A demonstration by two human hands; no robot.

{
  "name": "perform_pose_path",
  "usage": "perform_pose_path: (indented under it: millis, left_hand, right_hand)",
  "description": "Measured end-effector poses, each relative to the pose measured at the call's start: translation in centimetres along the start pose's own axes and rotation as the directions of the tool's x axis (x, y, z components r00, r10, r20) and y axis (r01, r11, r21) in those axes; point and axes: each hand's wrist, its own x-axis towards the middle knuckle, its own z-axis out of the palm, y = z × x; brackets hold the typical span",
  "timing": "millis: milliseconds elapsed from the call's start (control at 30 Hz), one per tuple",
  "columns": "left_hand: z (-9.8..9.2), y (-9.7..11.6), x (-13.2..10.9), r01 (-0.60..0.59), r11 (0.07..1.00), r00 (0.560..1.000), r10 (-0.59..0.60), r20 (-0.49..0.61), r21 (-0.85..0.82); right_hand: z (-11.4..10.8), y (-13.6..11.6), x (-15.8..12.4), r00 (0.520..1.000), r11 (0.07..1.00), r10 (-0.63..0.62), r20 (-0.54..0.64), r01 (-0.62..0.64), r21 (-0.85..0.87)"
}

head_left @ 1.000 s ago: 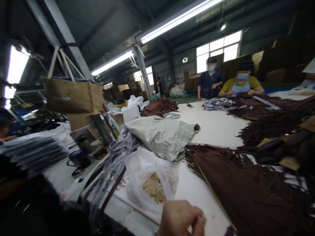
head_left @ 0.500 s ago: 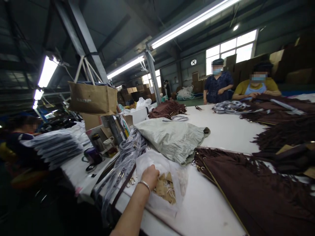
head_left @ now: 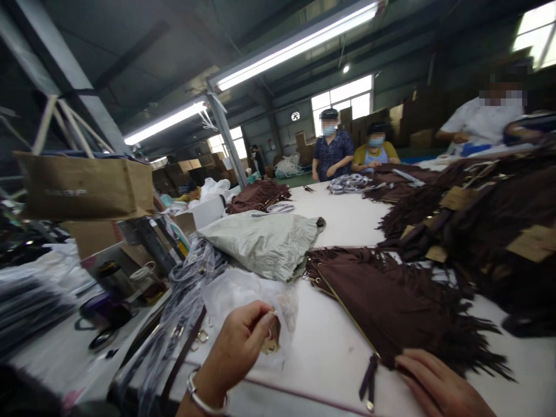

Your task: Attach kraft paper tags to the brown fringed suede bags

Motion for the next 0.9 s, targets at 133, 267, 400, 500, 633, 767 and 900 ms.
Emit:
perform_pose_path:
  millis: [133,267,400,500,633,767,900]
  left_hand:
    - [7.4,4.2,-0.5,0.023,0.996,0.898,0.015,0.439,-0.083]
    - [14.0,6.3,-0.8,-0.141,0.978,0.764,0.208,0.610,-0.156]
    - [16.8,6.2,0.1,-0.276,0.958,0.807,0.278,0.521,-0.083]
    - [17.8,5.5,1.1,-0.237,0.971,0.853,0.226,0.471,-0.037]
    - [19.1,5.0,1.6,0.081,0.977,0.811,0.052,0.583,-0.199]
    - [20.4,4.9,1.3,0.275,0.898,0.788,-0.006,0.615,-0.344]
    - [21.4,5.4,1.1,0.287,0.870,0.817,-0.005,0.577,-0.400]
  right_hand:
    - [-6.0,-4.9,3.5,0.969,0.927,0.217,0.115,-0.242,0.288]
    - [-8.9,-8.0,3.8,0.806,0.581,0.298,0.512,-0.579,0.572]
    - [-8.8,-8.4,2.2,0.603,0.169,0.343,0.720,-0.794,0.584]
    - [-9.1,-7.1,1.3,0.529,0.142,0.450,0.719,-0.838,0.528]
    - [-10.2,-5.5,0.8,0.510,0.182,0.477,0.716,-0.854,0.488]
    - [-10.7,-4.9,0.7,0.495,0.171,0.462,0.736,-0.864,0.473]
    - [-10.4,-5.0,1.6,0.576,0.037,0.320,0.752,-0.801,0.598]
